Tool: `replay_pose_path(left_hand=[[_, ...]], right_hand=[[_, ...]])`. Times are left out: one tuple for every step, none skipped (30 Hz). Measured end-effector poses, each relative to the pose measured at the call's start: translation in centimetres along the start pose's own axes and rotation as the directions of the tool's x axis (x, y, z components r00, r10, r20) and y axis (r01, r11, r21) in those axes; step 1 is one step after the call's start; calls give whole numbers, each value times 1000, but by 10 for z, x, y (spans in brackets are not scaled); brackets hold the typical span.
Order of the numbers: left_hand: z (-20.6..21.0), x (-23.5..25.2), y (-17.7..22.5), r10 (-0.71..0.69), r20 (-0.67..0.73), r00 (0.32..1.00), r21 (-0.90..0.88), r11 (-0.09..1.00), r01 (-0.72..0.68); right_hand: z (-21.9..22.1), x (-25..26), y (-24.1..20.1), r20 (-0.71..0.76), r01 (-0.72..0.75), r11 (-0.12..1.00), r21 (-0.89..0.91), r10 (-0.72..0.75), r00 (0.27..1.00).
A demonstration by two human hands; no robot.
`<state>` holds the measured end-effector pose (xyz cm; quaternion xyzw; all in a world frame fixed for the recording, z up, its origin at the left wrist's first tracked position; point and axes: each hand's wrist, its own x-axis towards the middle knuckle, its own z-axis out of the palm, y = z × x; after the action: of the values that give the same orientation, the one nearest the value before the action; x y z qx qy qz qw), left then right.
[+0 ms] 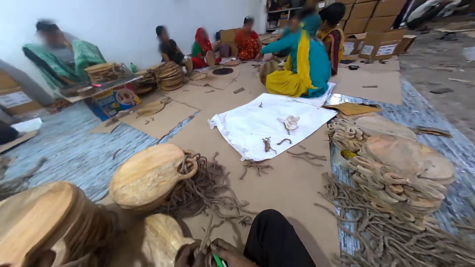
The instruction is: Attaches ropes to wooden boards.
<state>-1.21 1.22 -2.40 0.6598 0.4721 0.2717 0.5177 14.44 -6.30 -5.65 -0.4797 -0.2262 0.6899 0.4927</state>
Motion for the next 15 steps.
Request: replay_pose_path(left_hand=[[0,1,2,-2,-15,1000,2,1000,2],[1,2,5,-2,-31,1000,2,1000,2],[3,2,5,-2,-50,999,-4,1000,2],[6,0,6,-14,-70,997,-16,1000,13],[6,0,7,-40,-74,996,-41,998,37],[5,2,9,-73,-65,995,-72,995,68],[6,2,11,-115,-59,992,-103,989,109],[6,1,12,-163,-53,985,-143,978,154],[6,0,14,-199,-53,979,-189,964,186],[7,-1,17,-225,-44,973,-226,951,209],[6,0,18,-239,-32,971,-260,940,222],[6,0,19,-240,-22,971,-282,933,224],[6,1,19,-237,-13,971,-289,931,223],[6,1,20,-236,-2,972,-293,929,225],[7,0,20,-238,8,971,-300,926,230]], right_hand=[[0,1,-2,2,-10,1000,7,10,1000],[-1,1,-4,-4,-29,999,16,29,1000],[-1,-1,-5,-18,-49,999,24,49,999],[0,-4,-6,-28,-70,997,18,71,997],[1,-5,-6,-24,-79,997,-3,79,997],[2,-3,-9,-18,-79,996,-28,79,997],[3,-2,-11,-15,-84,995,-50,83,996],[4,-3,-11,-11,-94,993,-68,94,996],[5,-2,-12,-9,-102,992,-81,101,995],[4,-1,-12,-5,-107,991,-86,107,994],[4,-1,-11,-7,-111,991,-80,111,994],[4,-1,-12,-14,-117,990,-76,116,993],[3,-1,-13,-23,-124,990,-71,122,992],[4,-2,-14,-31,-129,989,-68,127,991],[4,-3,-15,-36,-133,989,-62,131,991]])
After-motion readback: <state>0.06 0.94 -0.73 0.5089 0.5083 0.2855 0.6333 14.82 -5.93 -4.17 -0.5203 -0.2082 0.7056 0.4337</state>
